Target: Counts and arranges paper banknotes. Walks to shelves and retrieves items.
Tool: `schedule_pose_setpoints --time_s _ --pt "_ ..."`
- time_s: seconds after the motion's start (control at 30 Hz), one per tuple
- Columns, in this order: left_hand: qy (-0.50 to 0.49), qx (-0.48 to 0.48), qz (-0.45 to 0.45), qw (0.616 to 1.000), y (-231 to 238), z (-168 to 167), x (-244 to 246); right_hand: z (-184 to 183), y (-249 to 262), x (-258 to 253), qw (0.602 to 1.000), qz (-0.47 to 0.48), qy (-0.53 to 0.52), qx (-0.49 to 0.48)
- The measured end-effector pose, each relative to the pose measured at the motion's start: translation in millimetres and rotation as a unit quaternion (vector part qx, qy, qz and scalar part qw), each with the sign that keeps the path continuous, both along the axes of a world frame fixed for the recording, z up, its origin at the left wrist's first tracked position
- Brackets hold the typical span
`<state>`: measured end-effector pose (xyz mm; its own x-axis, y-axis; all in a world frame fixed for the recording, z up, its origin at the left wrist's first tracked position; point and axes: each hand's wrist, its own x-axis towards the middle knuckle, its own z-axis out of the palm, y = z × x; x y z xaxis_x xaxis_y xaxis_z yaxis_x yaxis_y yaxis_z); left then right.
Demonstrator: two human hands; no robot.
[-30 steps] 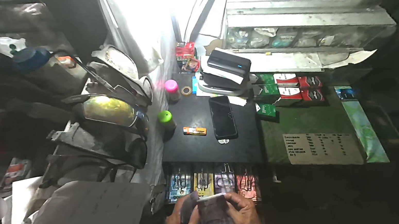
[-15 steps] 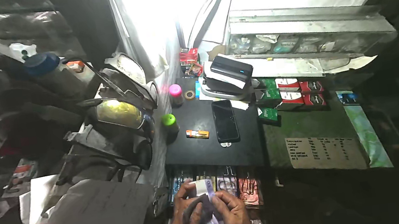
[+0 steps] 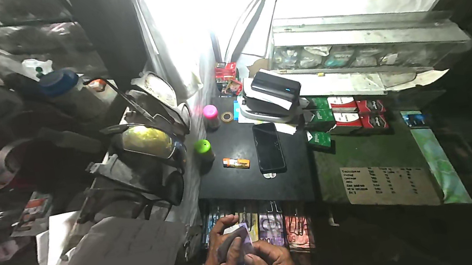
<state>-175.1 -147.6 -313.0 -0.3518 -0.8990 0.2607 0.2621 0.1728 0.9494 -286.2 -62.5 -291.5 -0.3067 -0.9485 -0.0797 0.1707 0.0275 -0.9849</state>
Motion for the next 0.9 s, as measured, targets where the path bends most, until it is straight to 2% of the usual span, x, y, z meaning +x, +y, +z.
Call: schedule_pose_setpoints --time_s 0.07,0.13,0.27,0.33,0.4,0.47,0.6,0.73,0.8,0.9 --pt "0.003 0.01 0.009 1.0 -0.3 0.2 -1.9 -3.5 -1.0 0.6 0.999 -0.023 0.04 -0.021" --pt "-0.026 0.038 0.019 0.999 0.2 1.8 -0.3 -9.6 -4.5 -0.5 0.986 -0.072 0.136 -0.062" --pt "-0.145 0.13 0.021 0.981 13.9 11.8 7.4 -17.6 -15.7 -13.6 0.897 -0.149 0.402 -0.106" --pt "-0.173 0.147 -0.022 0.974 22.2 18.5 10.6 -17.9 -18.4 -15.5 0.858 -0.155 0.48 -0.101" --pt "-0.186 0.142 -0.03 0.972 25.1 27.1 10.4 -16.9 -18.9 -10.0 0.837 -0.142 0.519 -0.104" --pt "-0.176 0.141 -0.031 0.974 23.1 31.9 9.5 -13.2 -17.4 0.8 0.827 -0.126 0.535 -0.118" --pt "-0.018 0.186 -0.079 0.979 19.6 22.0 4.8 -4.3 -11.9 19.9 0.827 -0.077 0.541 -0.131" --pt "0.072 0.179 -0.037 0.98 18.8 22.0 6.0 1.7 -2.0 12.8 0.886 0.008 0.435 -0.158" --pt "0.07 0.182 -0.021 0.98 17.1 25.4 12.0 4.2 -0.3 2.5 0.914 -0.007 0.365 -0.175" --pt "0.017 0.134 -0.003 0.991 18.6 31.3 19.8 2.3 -7.2 -8.5 0.92 -0.057 0.347 -0.171"
